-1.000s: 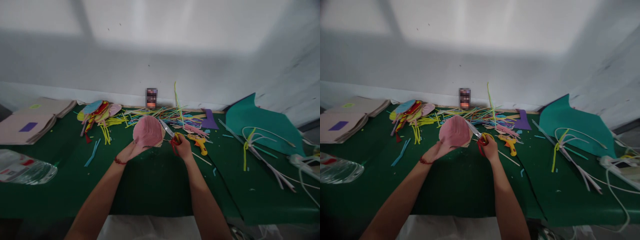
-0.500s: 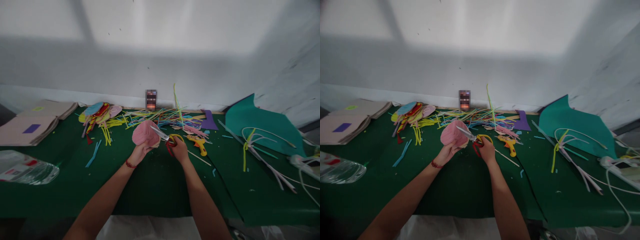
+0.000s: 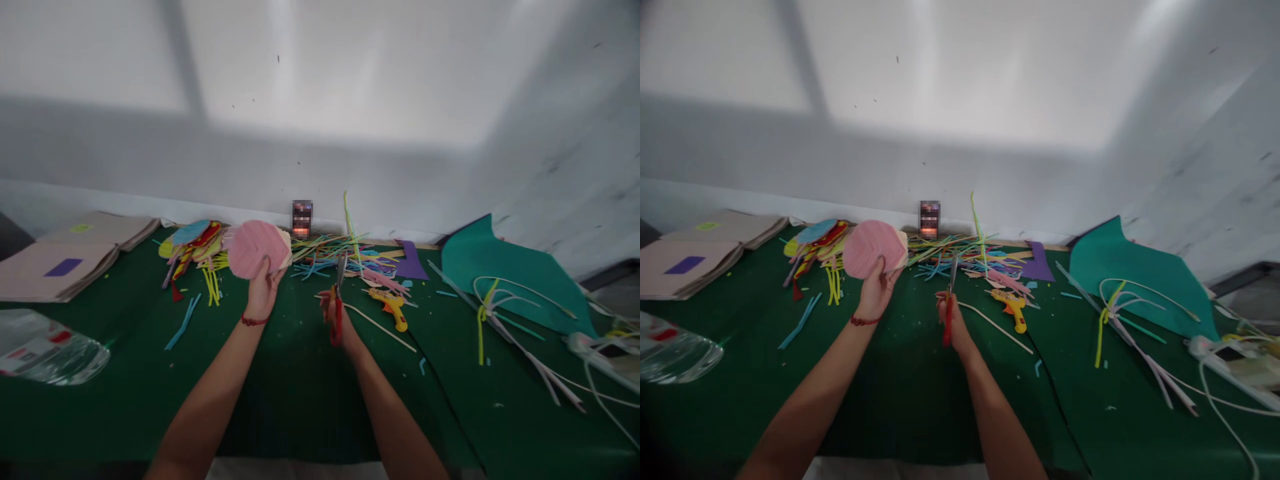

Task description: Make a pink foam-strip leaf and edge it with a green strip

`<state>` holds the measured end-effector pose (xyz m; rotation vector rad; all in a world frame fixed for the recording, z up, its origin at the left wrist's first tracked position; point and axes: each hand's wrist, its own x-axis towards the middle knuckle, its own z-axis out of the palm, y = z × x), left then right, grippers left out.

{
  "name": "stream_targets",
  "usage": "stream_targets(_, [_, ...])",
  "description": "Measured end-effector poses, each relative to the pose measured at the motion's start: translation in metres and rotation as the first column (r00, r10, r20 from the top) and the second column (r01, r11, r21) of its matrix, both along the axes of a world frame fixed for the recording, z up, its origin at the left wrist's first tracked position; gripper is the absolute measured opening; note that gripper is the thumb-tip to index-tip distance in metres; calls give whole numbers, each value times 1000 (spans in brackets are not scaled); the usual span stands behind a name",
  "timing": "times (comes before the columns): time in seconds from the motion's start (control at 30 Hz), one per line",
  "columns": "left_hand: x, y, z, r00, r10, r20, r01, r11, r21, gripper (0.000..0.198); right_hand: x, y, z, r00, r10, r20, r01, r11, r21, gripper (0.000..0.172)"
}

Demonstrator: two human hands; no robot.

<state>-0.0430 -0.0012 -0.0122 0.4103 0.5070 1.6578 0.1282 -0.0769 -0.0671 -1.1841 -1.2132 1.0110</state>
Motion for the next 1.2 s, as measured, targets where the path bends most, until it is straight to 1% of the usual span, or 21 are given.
stream_targets(0.03, [0,2,1,1000,21,-18,-21,999,31,29,-5,-1,-1,1000,21,-19,-22,1000,-18,68])
stream_targets(0.1, [-2,2,1,998,50,-37,-47,996,74,32,-13,-4,-3,998,41,-53,-44,997,-60,67])
stream_targets(0.23, [-10,-10,-8,998,57,-36,-54,995,78,38,-25,-15,-6,992,77,-99,-92,984,-150,63])
stream_targets(0.3, [-13,-17,-12,998,49,-38,-47,997,67,41,-27,-19,-7,992,107,-67,-117,977,-176,60])
stream_targets(0.4, [-13,-24,-13,998,43,-46,-40,997,68,46,-27,-21,-8,991,129,41,-120,978,-171,54])
stream_targets(0.5, [-9,-28,-12,997,41,-59,-36,995,89,49,-25,-21,-7,984,113,136,-93,984,-152,50])
stream_targets(0.6, [-3,-32,-10,996,-5,-85,15,994,111,49,-24,-20,-7,982,106,159,-81,984,-157,49])
stream_targets(0.7, [4,-37,-12,990,-68,-122,82,990,116,50,-23,-18,-10,988,70,137,-50,988,-145,49])
stream_targets(0.8, [11,-41,-17,984,-100,-147,114,989,93,50,-22,-16,-13,995,30,92,-16,990,-141,52])
stream_targets(0.9, [16,-44,-21,982,-97,-162,110,991,72,50,-21,-13,-16,999,-11,39,18,984,-178,55])
stream_targets(0.97, [19,-46,-23,982,-78,-169,92,993,73,48,-20,-11,-18,999,-32,11,34,980,-197,57])
stream_targets(1.03, [22,-48,-25,980,-83,-181,98,993,71,45,-20,-10,-19,999,-51,-8,49,977,-208,59])
stream_targets(1.13, [24,-50,-25,977,-100,-188,112,992,58,47,-19,-9,-19,998,-64,-12,60,973,-223,60])
stream_targets(1.2, [24,-50,-25,981,-85,-175,95,994,52,49,-19,-9,-17,998,-62,-6,59,972,-226,60])
